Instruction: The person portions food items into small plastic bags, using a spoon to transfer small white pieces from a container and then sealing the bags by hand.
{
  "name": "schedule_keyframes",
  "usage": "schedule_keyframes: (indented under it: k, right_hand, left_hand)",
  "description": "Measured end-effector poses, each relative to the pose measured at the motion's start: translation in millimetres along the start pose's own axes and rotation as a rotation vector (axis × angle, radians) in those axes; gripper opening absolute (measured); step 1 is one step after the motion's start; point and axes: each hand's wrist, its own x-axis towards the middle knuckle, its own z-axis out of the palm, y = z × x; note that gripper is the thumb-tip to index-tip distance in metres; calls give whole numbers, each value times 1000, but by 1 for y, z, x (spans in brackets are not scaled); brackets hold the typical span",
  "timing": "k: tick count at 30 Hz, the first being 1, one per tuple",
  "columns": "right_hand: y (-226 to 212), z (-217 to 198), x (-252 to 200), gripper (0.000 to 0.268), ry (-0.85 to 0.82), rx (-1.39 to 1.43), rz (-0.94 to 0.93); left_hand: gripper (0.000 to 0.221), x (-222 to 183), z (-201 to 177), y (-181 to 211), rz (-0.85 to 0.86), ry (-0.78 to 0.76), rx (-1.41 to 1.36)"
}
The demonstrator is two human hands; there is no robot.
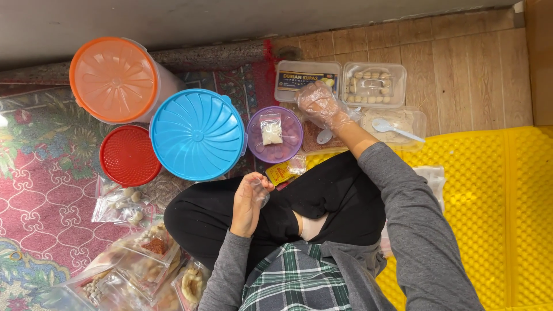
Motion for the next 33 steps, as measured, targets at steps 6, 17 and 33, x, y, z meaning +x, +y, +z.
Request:
schedule_keyframes:
  k: [6, 17, 33]
  right_hand:
    - [30, -44, -32, 18, 117, -171, 3]
    - [71, -101, -235, 20, -148, -308, 126]
    - [60, 5, -61, 30, -520, 39, 337]
  left_hand:
    - [47, -4, -1, 6, 16, -2, -3]
    - [48, 2, 14, 17, 40, -24, 22]
    - [61, 74, 64, 61, 161, -58, 116]
